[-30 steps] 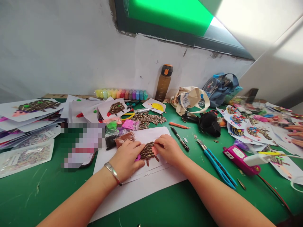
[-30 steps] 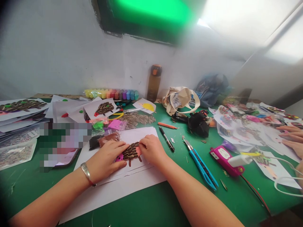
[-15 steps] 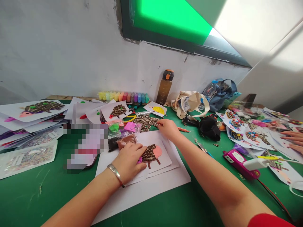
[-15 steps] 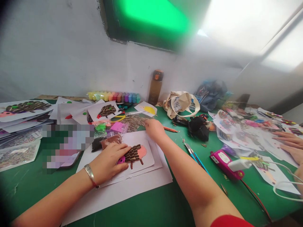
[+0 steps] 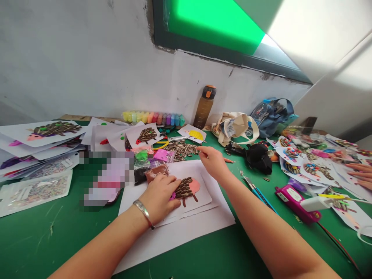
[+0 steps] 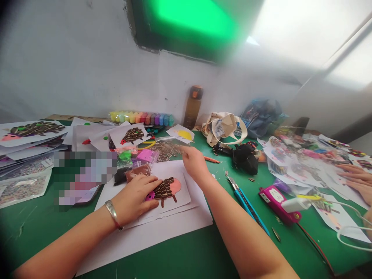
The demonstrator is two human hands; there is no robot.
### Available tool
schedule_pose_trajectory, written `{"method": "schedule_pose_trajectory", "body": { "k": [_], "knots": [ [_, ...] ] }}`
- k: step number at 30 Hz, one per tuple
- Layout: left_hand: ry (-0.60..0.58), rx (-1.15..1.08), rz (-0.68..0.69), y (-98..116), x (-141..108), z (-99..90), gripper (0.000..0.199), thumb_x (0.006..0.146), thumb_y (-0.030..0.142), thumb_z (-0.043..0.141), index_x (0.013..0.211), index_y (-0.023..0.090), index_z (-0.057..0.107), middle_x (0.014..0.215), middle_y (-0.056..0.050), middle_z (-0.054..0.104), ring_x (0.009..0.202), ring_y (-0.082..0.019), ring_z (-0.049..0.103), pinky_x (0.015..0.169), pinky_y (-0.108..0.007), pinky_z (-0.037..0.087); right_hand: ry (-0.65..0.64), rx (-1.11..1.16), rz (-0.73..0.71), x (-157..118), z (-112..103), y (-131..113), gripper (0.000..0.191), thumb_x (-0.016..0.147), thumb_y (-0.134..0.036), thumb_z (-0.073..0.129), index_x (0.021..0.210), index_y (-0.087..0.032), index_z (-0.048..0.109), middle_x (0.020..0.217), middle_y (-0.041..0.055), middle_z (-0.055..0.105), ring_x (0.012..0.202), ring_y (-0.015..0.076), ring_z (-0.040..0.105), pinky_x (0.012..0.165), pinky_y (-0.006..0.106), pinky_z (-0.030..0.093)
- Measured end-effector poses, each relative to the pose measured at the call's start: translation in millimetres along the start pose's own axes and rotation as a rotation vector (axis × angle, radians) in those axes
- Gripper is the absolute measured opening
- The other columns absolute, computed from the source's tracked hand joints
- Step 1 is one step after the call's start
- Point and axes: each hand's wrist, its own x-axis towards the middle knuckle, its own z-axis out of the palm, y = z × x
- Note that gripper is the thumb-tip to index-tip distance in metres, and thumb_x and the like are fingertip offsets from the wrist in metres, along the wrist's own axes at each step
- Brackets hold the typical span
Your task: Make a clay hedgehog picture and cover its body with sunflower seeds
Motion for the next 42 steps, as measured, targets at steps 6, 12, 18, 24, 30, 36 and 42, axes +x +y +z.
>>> {"method": "schedule_pose_trajectory", "body": {
  "k": [6, 12, 18, 24, 30, 36, 42],
  "knots": [
    [0.004, 0.022, 0.007, -1.1, 0.0, -0.5, 0.045, 0.078, 0.032, 0.063, 0.121, 0.018, 0.058, 0.122, -0.009, 0.058, 0.107, -0.030, 0.050, 0.095, -0.044, 0.039, -0.152, 0.450, 0.103, -61.9, -10.6, -2.6, 0.016, 0.080, -0.023, 0.055, 0.086, -0.023, 0.070, 0.079, -0.0018, 0.070, 0.075, 0.0147, 0.063, 0.071, 0.024, 0.047],
    [-0.006, 0.030, 0.013, -0.7, 1.5, -0.3, 0.046, 0.079, 0.032, 0.063, 0.123, 0.019, 0.058, 0.123, -0.008, 0.059, 0.105, -0.029, 0.050, 0.095, -0.044, 0.039, -0.170, 0.517, 0.096, -75.9, 0.4, -8.8, 0.012, 0.080, -0.022, 0.056, 0.078, -0.022, 0.068, 0.078, -0.0021, 0.067, 0.075, 0.0144, 0.059, 0.069, 0.025, 0.043],
    [0.000, 0.060, 0.018, -0.9, 1.6, -0.3, 0.050, 0.079, 0.032, 0.063, 0.127, 0.018, 0.056, 0.126, -0.009, 0.058, 0.106, -0.029, 0.050, 0.096, -0.043, 0.039, -0.151, 0.448, -0.030, -72.1, 11.6, -9.8, 0.016, 0.082, -0.016, 0.055, 0.075, -0.022, 0.067, 0.074, -0.0018, 0.069, 0.072, 0.0140, 0.060, 0.071, 0.026, 0.042],
    [0.008, 0.055, 0.020, -0.5, 1.6, 0.0, 0.048, 0.078, 0.032, 0.063, 0.124, 0.018, 0.057, 0.124, -0.009, 0.059, 0.105, -0.029, 0.051, 0.096, -0.043, 0.040, -0.058, 0.292, -0.090, -72.8, 14.2, -9.7, 0.013, 0.082, -0.014, 0.062, 0.077, -0.023, 0.069, 0.077, -0.0012, 0.069, 0.083, 0.0166, 0.057, 0.079, 0.029, 0.038],
    [0.013, 0.049, 0.011, 0.6, 1.6, -0.9, 0.050, 0.078, 0.032, 0.064, 0.125, 0.019, 0.057, 0.124, -0.009, 0.059, 0.106, -0.029, 0.051, 0.097, -0.043, 0.040, -0.064, 0.238, -0.083, -73.2, 17.8, -11.0, 0.011, 0.082, -0.015, 0.065, 0.077, -0.024, 0.070, 0.077, -0.0013, 0.068, 0.081, 0.0163, 0.056, 0.078, 0.029, 0.036],
    [0.014, 0.038, 0.018, -0.5, 1.1, 0.3, 0.049, 0.078, 0.032, 0.064, 0.125, 0.019, 0.057, 0.123, -0.009, 0.059, 0.105, -0.029, 0.051, 0.095, -0.044, 0.040, -0.076, 0.192, -0.066, -75.7, 15.8, -10.2, 0.011, 0.082, -0.014, 0.065, 0.076, -0.023, 0.069, 0.075, -0.0016, 0.068, 0.078, 0.0157, 0.055, 0.075, 0.028, 0.035],
    [0.011, 0.042, 0.012, -0.7, 0.8, 1.2, 0.049, 0.078, 0.031, 0.064, 0.125, 0.018, 0.057, 0.124, -0.009, 0.059, 0.106, -0.029, 0.050, 0.096, -0.043, 0.039, -0.050, 0.141, -0.114, -75.5, 20.0, -9.2, 0.011, 0.081, -0.013, 0.065, 0.075, -0.021, 0.068, 0.074, -0.0011, 0.066, 0.078, 0.0158, 0.053, 0.074, 0.028, 0.034]
  ]
}}
